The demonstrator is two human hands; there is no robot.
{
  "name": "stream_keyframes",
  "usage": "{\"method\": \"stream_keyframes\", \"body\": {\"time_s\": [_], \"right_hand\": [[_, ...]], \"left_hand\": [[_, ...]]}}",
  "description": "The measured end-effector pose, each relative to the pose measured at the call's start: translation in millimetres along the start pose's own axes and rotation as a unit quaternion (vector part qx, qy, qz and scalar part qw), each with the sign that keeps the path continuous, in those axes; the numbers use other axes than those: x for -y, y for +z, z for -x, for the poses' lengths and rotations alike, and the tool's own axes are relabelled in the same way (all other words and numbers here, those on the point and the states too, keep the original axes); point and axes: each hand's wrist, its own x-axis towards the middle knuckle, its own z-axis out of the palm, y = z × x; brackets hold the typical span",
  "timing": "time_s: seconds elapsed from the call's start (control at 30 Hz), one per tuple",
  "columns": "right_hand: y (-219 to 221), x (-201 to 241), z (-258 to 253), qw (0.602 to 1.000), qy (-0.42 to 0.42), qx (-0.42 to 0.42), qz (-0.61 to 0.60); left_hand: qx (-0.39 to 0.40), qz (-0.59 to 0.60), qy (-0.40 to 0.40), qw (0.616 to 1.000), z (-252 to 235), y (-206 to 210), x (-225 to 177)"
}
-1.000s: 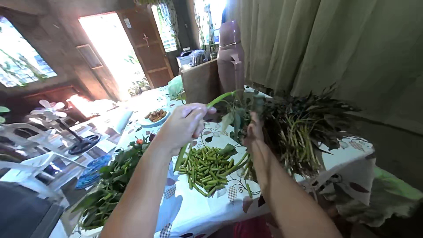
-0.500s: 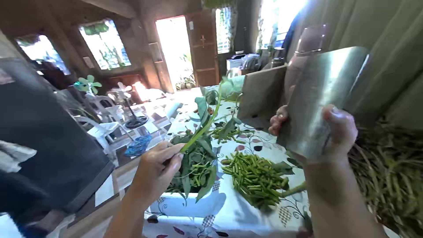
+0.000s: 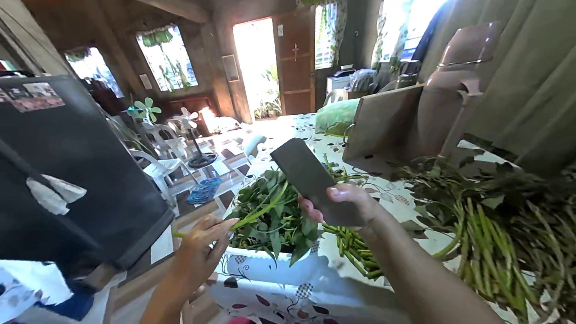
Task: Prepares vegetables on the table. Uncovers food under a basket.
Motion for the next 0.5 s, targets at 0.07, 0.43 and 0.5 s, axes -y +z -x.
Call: {"method": "stream_keyframes", "body": {"time_s": [0.07,0.43,0.5], "right_hand": [[9.9,-0.8,-6.7,0.999,0.009,-0.02,0.036],[17.2,-10.2,-22.4,1.0,-0.01,-0.006,-0.006],[15.7,-11.3,-23.8,1.0,-0.007,-0.006,-0.018]], "left_hand": [[0.006,0.03,-0.005,1.0,2.6,-0.6,0.7],[0.014,0.166,-0.086,0.982,25.0,-0.2,-1.6],[0.012,0.173,-0.093,0.98,27.0,-0.9,-0.5]]}}
